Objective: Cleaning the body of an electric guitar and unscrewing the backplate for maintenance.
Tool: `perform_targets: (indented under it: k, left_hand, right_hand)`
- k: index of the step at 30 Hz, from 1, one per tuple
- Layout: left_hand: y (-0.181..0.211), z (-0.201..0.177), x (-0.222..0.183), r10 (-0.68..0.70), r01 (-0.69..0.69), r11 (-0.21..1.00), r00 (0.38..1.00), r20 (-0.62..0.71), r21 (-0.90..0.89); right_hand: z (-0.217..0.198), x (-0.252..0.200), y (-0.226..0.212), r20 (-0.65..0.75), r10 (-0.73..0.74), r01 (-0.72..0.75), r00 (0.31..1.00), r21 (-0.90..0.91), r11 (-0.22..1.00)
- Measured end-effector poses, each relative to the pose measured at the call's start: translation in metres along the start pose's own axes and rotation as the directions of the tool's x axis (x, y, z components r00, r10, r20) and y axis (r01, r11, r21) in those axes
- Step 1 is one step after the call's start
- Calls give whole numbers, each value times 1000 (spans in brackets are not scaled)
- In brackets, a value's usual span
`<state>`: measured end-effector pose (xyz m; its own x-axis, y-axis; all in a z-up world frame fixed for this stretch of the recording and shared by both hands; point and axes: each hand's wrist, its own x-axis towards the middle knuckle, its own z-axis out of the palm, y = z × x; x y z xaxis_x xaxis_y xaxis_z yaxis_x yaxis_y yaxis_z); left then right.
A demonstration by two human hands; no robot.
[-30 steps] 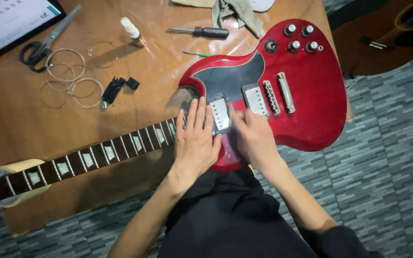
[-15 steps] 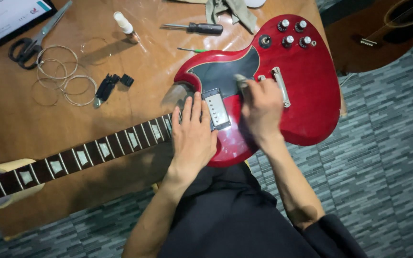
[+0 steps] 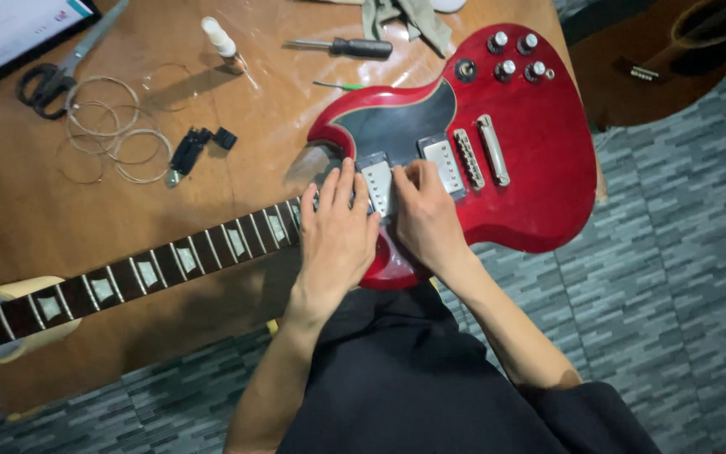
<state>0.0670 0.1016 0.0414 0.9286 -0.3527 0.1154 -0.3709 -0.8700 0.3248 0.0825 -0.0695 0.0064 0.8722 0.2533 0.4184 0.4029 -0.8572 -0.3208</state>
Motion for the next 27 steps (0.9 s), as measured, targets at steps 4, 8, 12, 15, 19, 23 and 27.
perform_targets:
  k: [4,8,12,15,19,23,27]
  left_hand:
    - [6,-1,2,-19,19,999,1000,-19,-28]
    - [3,4,-1,4,-4,1000,999,-45,0]
    - [-8,0,-2,29,-31,999,999,-38,-42]
    - [-14,1,1,39,-41,996,999,-28,-79]
    - [-22,5,-2,66,-70,991,997,-33,-111]
    - [-27,7,-1,94,-108,982,991,-97,-153]
    - [-29,6,-2,93,-118,982,982,-167,-149]
  right_hand:
    - [-12,-19,18,81,-29,24,996,56,998]
    - [-11,-6,39,65,-227,233,972,-108,966]
    - [-40,-41,2,78,-136,134,988,34,990]
    - [-40,-99,10,-20,-56,57,998,102,993]
    - [-33,-93,10,-180,141,-148,973,-25,989]
    - [-31,-77,-47,-177,20,1,984,117,993]
    - [-34,-85,12,-229,67,-87,971,-77,993]
